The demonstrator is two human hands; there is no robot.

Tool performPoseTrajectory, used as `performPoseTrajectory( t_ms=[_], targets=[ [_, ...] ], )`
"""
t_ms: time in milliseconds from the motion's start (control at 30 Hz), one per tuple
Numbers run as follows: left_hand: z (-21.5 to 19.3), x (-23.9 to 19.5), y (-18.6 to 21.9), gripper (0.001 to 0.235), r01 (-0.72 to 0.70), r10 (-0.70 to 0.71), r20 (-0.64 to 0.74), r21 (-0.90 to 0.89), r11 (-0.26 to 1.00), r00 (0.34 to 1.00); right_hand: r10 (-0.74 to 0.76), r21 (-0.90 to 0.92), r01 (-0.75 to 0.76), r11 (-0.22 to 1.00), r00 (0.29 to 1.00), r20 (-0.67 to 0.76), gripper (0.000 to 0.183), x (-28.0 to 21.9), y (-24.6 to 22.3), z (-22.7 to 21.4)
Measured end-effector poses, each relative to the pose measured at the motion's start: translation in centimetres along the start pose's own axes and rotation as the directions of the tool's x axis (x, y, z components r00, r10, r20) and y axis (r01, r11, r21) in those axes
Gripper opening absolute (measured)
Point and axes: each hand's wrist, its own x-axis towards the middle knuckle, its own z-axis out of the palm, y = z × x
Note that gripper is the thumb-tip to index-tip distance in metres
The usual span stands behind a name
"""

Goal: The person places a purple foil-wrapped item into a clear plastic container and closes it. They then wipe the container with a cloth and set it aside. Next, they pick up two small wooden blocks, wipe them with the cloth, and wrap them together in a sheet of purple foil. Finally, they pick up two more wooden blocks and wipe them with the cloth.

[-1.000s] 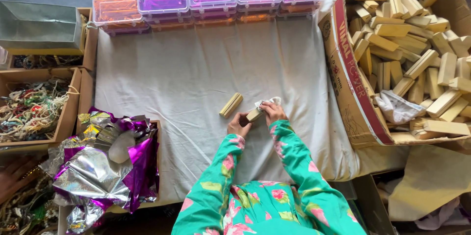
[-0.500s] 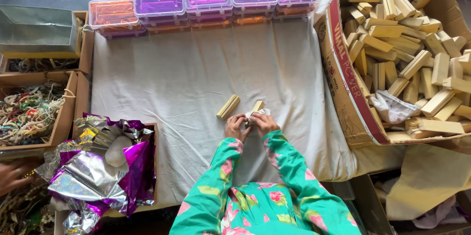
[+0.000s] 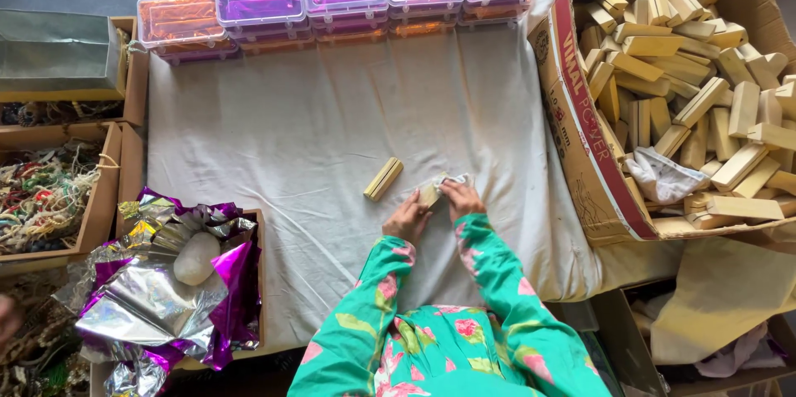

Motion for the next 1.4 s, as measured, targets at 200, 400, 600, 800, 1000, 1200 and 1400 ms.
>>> performPoseTrajectory(
  t_ms=[200, 400, 600, 800, 1000, 1200, 1400],
  targets=[
    [-1.2, 0.1, 0.6, 0.084, 0.220, -0.225, -0.001, -0.204, 0.954, 0.974, -0.204, 0.040, 0.202, 0.979, 0.978, 0.043, 0.038, -1.6, -2.1, 0.4],
    [-2.1, 1.0, 1.5, 0.090, 0.325, -0.320, 0.064, -0.282, 0.903, 0.945, -0.078, -0.015, 0.077, 0.997, 0.997, -0.020, 0.031, 1.3, 0.7, 0.5],
    [-0.2, 0.0, -0.6, 0.091, 0.363, -0.354, 0.080, -0.185, 0.913, 0.932, -0.221, -0.029, 0.223, 0.974, 0.973, 0.059, 0.041, -1.4, -3.6, 0.5],
    [-1.6, 0.6, 0.9, 0.086, 0.321, -0.316, 0.063, -0.266, 0.909, 0.947, -0.005, -0.061, 0.007, 0.998, 0.999, 0.037, 0.040, 1.8, 0.2, 0.4],
    [-1.2, 0.6, 0.7, 0.084, 0.456, -0.442, 0.114, -0.213, 0.864, 0.890, -0.058, -0.081, 0.072, 0.994, 0.985, 0.161, 0.043, -1.2, -3.3, 1.8],
    [-1.4, 0.9, 0.4, 0.065, 0.279, -0.277, 0.050, -0.291, 0.915, 0.960, -0.005, -0.066, 0.012, 0.998, 0.994, 0.106, 0.039, 1.8, 2.5, 2.5],
    [1.0, -0.2, -1.4, 0.058, 0.305, -0.308, 0.027, -0.259, 0.917, 0.951, -0.134, -0.071, 0.145, 0.987, 0.981, 0.143, 0.041, 0.3, -1.4, 1.9]
  ],
)
